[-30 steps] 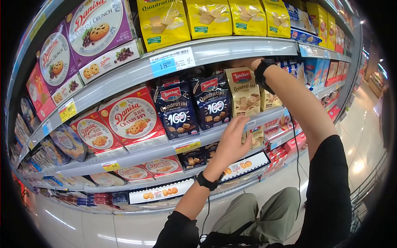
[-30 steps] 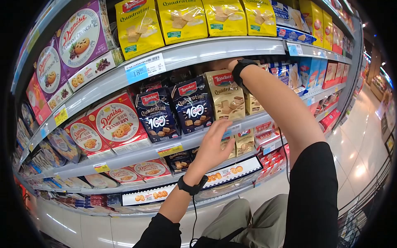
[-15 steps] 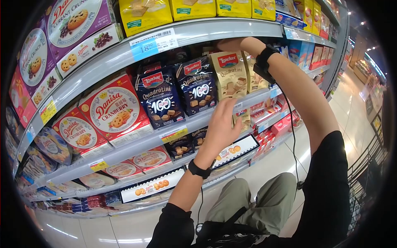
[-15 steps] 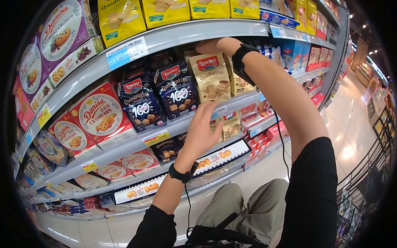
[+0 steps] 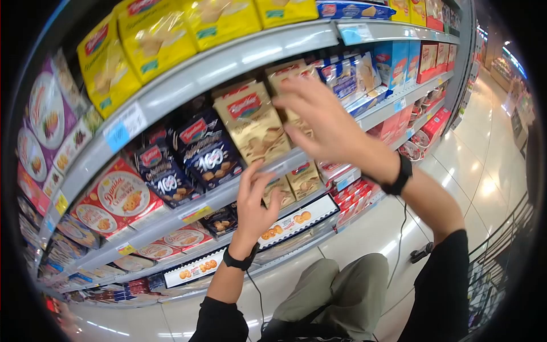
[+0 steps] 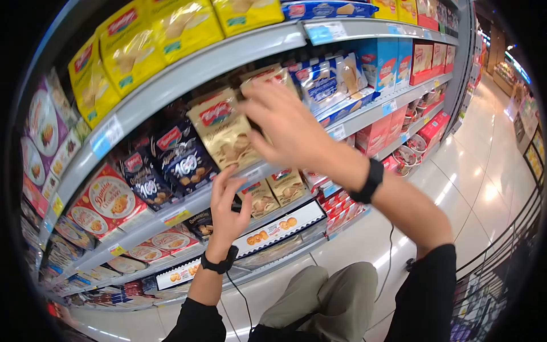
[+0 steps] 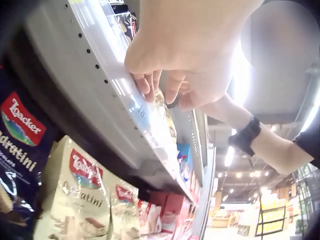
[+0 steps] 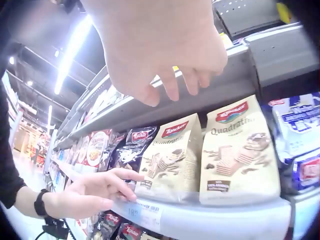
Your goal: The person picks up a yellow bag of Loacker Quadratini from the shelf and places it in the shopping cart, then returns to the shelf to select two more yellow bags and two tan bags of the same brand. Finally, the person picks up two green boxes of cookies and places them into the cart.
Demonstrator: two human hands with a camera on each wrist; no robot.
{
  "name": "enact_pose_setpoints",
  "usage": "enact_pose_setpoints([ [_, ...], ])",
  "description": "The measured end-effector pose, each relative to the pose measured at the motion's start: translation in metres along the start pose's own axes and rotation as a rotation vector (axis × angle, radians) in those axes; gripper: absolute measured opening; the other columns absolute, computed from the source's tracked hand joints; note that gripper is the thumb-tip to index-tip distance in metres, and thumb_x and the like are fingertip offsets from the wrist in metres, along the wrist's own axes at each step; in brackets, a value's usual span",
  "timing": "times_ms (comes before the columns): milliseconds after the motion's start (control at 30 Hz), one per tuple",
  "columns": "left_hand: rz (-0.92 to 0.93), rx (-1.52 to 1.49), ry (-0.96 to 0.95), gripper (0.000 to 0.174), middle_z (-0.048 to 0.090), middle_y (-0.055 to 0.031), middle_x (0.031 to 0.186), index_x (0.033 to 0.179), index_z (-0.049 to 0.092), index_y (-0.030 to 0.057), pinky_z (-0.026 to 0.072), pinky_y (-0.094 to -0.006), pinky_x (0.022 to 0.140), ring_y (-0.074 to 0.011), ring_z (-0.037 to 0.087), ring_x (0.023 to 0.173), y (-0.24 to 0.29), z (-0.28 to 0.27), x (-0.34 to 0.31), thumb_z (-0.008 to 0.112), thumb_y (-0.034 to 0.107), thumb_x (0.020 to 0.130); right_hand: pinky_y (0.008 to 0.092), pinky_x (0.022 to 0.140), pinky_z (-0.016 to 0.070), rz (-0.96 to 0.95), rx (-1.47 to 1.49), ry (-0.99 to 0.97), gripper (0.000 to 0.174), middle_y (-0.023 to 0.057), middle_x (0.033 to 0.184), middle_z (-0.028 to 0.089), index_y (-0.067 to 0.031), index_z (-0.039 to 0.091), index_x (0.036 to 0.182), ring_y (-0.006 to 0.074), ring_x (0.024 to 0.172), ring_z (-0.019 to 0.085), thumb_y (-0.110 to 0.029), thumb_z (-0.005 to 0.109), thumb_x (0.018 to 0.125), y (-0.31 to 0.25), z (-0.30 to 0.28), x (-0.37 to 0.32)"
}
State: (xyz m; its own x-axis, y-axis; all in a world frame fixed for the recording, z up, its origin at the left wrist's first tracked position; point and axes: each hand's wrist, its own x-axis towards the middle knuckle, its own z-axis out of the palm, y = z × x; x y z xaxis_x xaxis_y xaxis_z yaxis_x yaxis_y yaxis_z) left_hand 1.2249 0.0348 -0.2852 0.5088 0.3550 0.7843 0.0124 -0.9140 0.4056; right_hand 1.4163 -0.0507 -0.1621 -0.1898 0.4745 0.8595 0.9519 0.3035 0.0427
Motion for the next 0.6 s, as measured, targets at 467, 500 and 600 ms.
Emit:
enact_pose_setpoints([
  [467, -0.094, -0.355, -0.658, 0.017, 0.057, -0.0172, 0.113, 0.094, 0.066, 0.0009, 0.0494, -0.0334, 0.077, -0.0266, 0.062, 0.088, 0.202, -0.037, 0.102, 0.061, -0.003, 0.079, 0.0550, 0.104, 0.0346, 1.079, -0.347, 0.035, 0.022, 0.0185, 0.120, 0.056, -0.0038, 0.064, 0.094, 0.0374, 0.119, 0.049, -0.006, 0.064, 0.073, -0.128, -0.258, -0.060],
  [500, -0.078, -0.397, -0.698, 0.017, 0.057, -0.0169, 0.113, 0.095, 0.065, 0.0007, 0.0489, -0.0332, 0.078, -0.0260, 0.062, 0.088, 0.221, -0.040, 0.116, 0.060, -0.002, 0.079, 0.0550, 0.104, 0.0346, 1.148, -0.410, 0.054, 0.022, 0.0185, 0.120, 0.056, -0.0038, 0.064, 0.094, 0.0374, 0.119, 0.049, -0.006, 0.064, 0.073, -0.146, -0.273, -0.052],
  [600, 0.095, -0.554, -0.838, 0.022, 0.059, -0.0164, 0.109, 0.101, 0.063, -0.0005, 0.0484, -0.0338, 0.080, -0.0251, 0.061, 0.086, 0.284, -0.050, 0.164, 0.059, -0.002, 0.080, 0.0555, 0.103, 0.0358, 1.264, -0.468, 0.071, 0.019, 0.0168, 0.119, 0.056, -0.0050, 0.063, 0.093, 0.0369, 0.117, 0.051, -0.004, 0.063, 0.074, -0.215, -0.317, -0.027],
])
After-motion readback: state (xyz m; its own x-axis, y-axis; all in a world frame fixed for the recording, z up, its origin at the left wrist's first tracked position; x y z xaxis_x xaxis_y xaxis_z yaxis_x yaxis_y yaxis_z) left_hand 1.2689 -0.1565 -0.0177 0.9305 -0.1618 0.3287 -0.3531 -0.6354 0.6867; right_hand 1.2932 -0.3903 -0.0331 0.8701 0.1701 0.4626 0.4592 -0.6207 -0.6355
